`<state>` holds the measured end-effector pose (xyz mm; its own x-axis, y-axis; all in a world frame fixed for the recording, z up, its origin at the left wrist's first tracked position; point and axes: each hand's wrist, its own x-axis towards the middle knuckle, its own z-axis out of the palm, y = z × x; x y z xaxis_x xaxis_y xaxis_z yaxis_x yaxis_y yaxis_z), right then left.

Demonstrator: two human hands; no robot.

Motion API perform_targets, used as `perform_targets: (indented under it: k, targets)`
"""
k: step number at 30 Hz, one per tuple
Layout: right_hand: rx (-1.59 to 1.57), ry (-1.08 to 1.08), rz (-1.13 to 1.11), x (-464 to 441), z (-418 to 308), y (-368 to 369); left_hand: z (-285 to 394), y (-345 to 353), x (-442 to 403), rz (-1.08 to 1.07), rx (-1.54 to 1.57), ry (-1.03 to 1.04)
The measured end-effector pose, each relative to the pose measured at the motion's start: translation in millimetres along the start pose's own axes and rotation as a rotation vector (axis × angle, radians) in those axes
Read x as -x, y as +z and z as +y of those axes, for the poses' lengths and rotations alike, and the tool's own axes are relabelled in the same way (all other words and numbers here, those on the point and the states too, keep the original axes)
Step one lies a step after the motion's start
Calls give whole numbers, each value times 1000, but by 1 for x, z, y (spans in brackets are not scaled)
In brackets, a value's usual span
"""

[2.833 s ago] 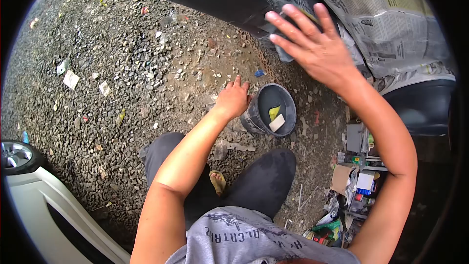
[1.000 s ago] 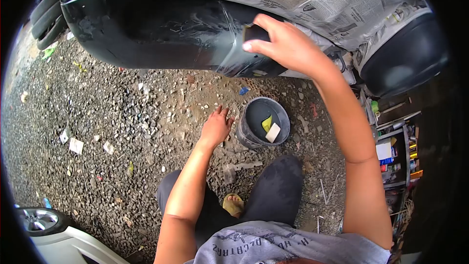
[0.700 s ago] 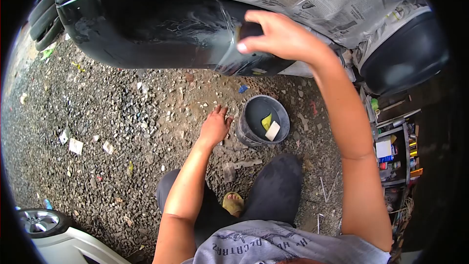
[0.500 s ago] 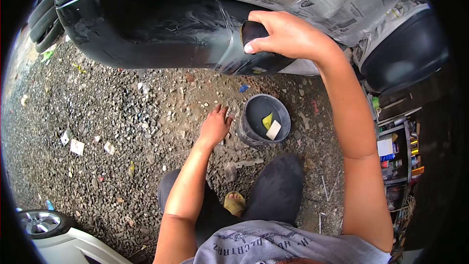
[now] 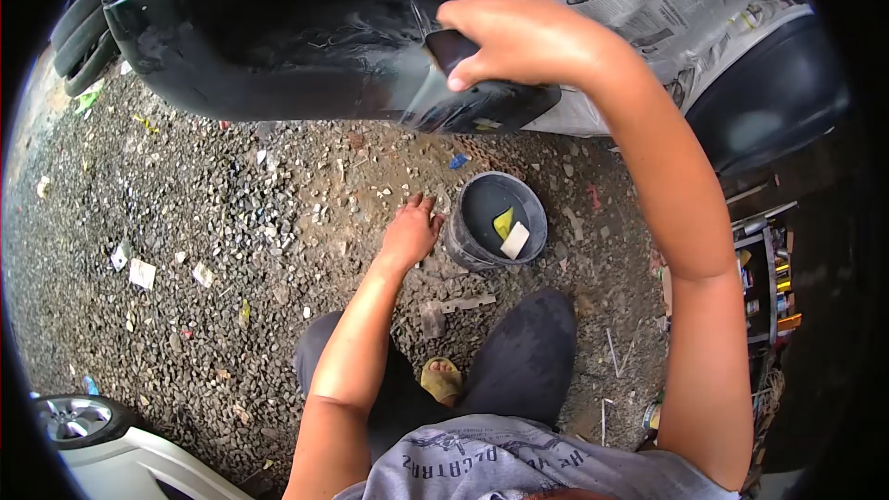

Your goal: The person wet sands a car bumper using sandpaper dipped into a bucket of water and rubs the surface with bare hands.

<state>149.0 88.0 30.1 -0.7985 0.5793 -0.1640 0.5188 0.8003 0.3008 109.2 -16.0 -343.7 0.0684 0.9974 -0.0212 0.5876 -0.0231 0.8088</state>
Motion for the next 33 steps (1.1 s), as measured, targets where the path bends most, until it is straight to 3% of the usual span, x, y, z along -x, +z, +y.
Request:
perform_targets:
  k: [1, 5, 8, 12, 17, 21, 24, 28, 29, 33]
  targets:
    - [1, 48, 21, 1, -3, -6, 2, 0, 0, 0, 10, -4]
    - [13, -123, 249, -1, -16, 25, 4, -5, -1, -2, 6, -2]
    - [44, -30, 78, 1, -1, 3, -1, 1, -1, 3, 5, 9]
    - [60, -92, 293, 0, -28, 36, 1, -1, -3, 8, 30, 25]
    - [17, 21, 114, 8, -1, 0, 5, -6, 3, -1, 14, 4]
    - [-178, -66, 252, 3, -3, 33, 2, -4, -2, -8, 8, 15]
    - [-498, 52, -47, 16, 24, 21, 0, -2, 0, -3, -10, 20]
    - [-860, 11, 153, -5, 30, 42, 4, -5, -1, 3, 41, 15]
    - [-723, 53, 214, -5, 26, 37, 4, -4, -2, 3, 51, 17]
    - [-727, 16, 144, 7, 33, 48, 3, 1, -4, 1, -6, 17]
